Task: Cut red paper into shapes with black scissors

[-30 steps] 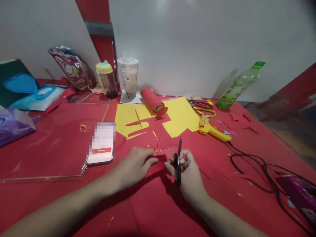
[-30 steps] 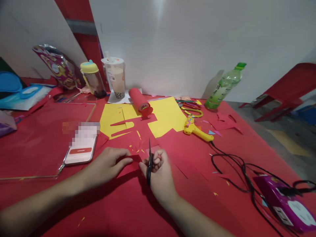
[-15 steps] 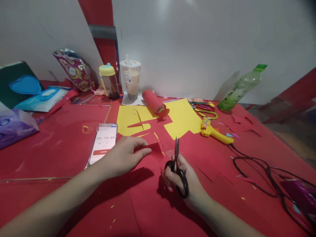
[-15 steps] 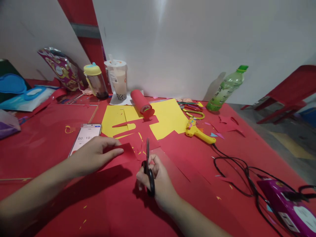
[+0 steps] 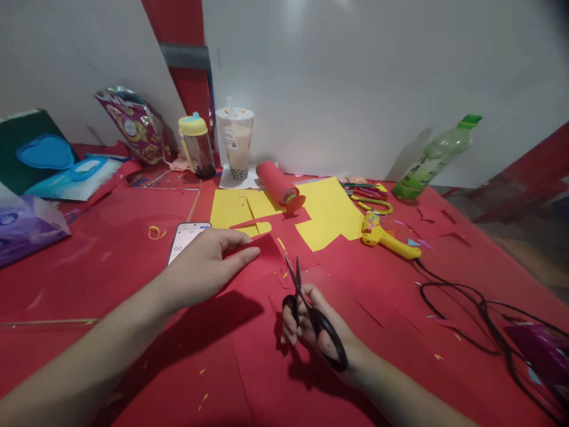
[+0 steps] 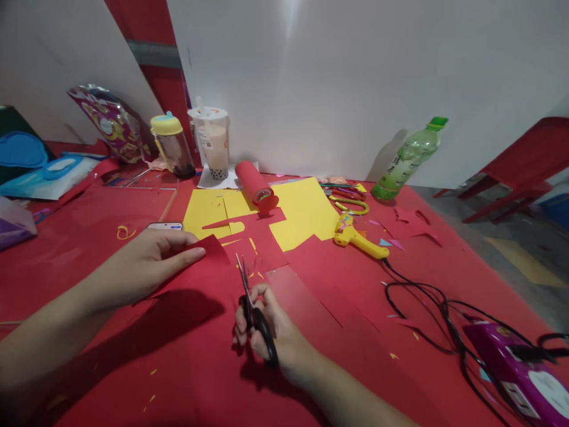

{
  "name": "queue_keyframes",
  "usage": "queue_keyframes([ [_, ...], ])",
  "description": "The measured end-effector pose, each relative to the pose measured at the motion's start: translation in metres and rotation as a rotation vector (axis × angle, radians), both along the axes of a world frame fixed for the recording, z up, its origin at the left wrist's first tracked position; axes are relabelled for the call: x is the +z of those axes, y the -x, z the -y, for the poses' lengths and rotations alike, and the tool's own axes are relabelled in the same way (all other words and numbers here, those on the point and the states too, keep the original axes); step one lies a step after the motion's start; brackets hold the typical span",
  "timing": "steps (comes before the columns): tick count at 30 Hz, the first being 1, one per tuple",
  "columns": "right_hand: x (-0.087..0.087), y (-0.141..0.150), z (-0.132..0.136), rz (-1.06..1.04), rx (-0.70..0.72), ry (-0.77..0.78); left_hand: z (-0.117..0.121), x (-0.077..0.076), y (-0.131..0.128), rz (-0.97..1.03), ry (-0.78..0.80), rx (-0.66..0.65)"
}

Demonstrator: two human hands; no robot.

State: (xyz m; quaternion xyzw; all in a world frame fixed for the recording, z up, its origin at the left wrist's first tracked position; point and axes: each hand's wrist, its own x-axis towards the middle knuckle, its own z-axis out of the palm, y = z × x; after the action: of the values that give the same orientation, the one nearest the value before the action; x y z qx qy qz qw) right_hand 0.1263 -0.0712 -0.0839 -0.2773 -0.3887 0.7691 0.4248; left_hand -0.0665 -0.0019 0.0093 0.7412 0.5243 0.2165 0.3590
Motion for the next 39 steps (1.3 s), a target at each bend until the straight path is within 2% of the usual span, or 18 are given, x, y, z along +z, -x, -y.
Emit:
queue_keyframes([
  [2,-0.002,-0.001,0.000,-0.013,0.039,-0.013,0.001,0.001,0.000,-0.008,-0.005,-0.008],
  [8,0.011,-0.004,0.002,0.031,0.115,-0.074,0.007,0.002,-0.003,-0.118,-0.037,-0.034],
  [11,0.010,-0.003,0.003,0.021,0.142,-0.072,0.008,0.002,-0.005,-0.165,-0.073,-0.042],
  [21,0.008,-0.004,0.003,0.025,0.114,-0.135,0.009,0.001,-0.008,-0.192,-0.110,-0.092],
  [30,-0.007,-0.005,0.002,-0.030,0.122,-0.158,0.012,0.002,-0.009,-0.174,-0.099,-0.093],
  [39,0.004,-0.004,0.002,-0.016,0.137,-0.169,0.014,0.003,-0.011,-0.151,-0.102,-0.086],
])
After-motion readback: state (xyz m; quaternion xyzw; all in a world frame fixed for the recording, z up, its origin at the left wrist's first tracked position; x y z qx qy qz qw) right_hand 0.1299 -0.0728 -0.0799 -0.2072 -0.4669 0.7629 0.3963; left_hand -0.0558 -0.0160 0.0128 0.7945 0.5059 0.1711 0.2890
